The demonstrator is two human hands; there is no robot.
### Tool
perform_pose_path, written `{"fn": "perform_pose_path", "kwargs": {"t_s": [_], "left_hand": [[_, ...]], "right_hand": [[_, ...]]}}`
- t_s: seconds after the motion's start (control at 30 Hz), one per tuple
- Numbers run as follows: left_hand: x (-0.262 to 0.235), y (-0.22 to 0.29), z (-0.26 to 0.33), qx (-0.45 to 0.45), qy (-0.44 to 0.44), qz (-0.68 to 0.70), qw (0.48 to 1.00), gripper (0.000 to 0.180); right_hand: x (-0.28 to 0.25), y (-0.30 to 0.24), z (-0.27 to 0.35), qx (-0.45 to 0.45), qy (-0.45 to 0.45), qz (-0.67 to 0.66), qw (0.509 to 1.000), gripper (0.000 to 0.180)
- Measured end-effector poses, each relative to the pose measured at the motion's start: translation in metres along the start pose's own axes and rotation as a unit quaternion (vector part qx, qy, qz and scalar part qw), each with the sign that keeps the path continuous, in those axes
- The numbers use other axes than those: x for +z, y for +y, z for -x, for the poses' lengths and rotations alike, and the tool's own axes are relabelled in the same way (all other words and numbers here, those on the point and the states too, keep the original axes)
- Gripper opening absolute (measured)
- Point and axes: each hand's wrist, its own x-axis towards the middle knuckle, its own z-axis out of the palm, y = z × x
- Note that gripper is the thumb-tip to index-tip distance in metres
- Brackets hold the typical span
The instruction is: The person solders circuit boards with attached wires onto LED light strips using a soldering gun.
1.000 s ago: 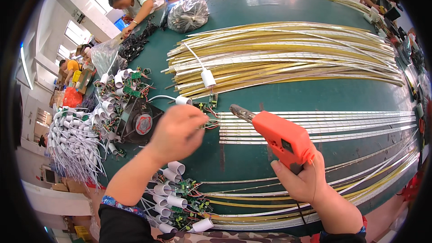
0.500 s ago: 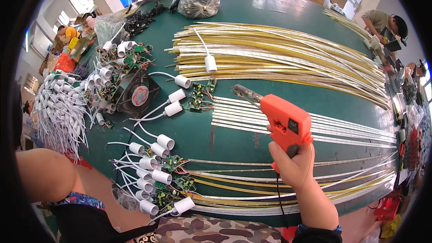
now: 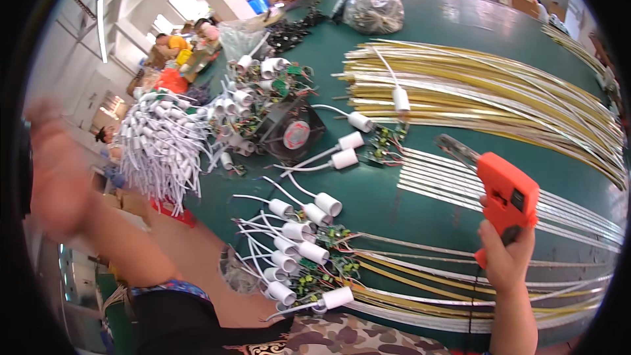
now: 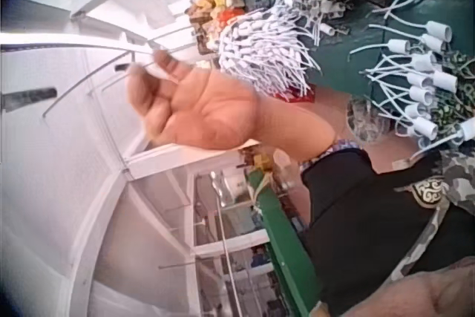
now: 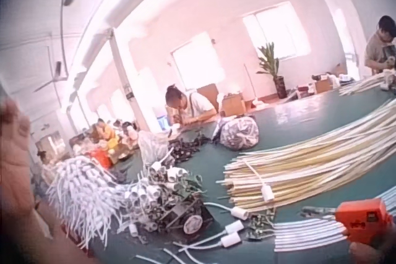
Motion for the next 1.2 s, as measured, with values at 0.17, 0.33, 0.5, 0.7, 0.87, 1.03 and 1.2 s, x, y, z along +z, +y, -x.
{"fn": "perform_pose_path", "kwargs": {"t_s": [0.17, 0.33, 0.5, 0.7, 0.87, 1.03, 1.2], "left_hand": [[-0.023, -0.102, 0.229, -0.298, -0.240, -0.313, 0.869, 0.025], [-0.003, -0.114, 0.275, -0.271, -0.290, -0.313, 0.863, 0.041], [0.010, -0.135, 0.286, -0.234, -0.398, -0.338, 0.820, 0.039], [0.001, -0.106, 0.249, -0.310, -0.391, -0.307, 0.810, 0.022], [0.028, -0.057, 0.167, -0.397, -0.254, -0.109, 0.875, 0.018], [0.100, -0.031, 0.117, -0.453, -0.140, 0.398, 0.785, 0.021], [0.210, -0.023, 0.085, -0.558, -0.039, 0.644, 0.522, 0.017]], "right_hand": [[0.004, -0.006, -0.001, 0.050, -0.022, 0.010, 0.998, 0.057], [0.016, 0.001, -0.001, 0.027, -0.017, 0.018, 0.999, 0.053], [0.011, -0.002, 0.002, 0.015, -0.015, 0.019, 1.000, 0.055], [0.015, -0.006, -0.003, 0.016, -0.055, -0.007, 0.998, 0.058], [0.008, -0.025, -0.006, 0.005, -0.063, -0.061, 0.996, 0.043], [0.013, -0.033, -0.003, 0.106, -0.092, -0.180, 0.974, 0.023], [0.041, -0.050, 0.001, -0.021, -0.127, -0.039, 0.991, 0.069]]}}
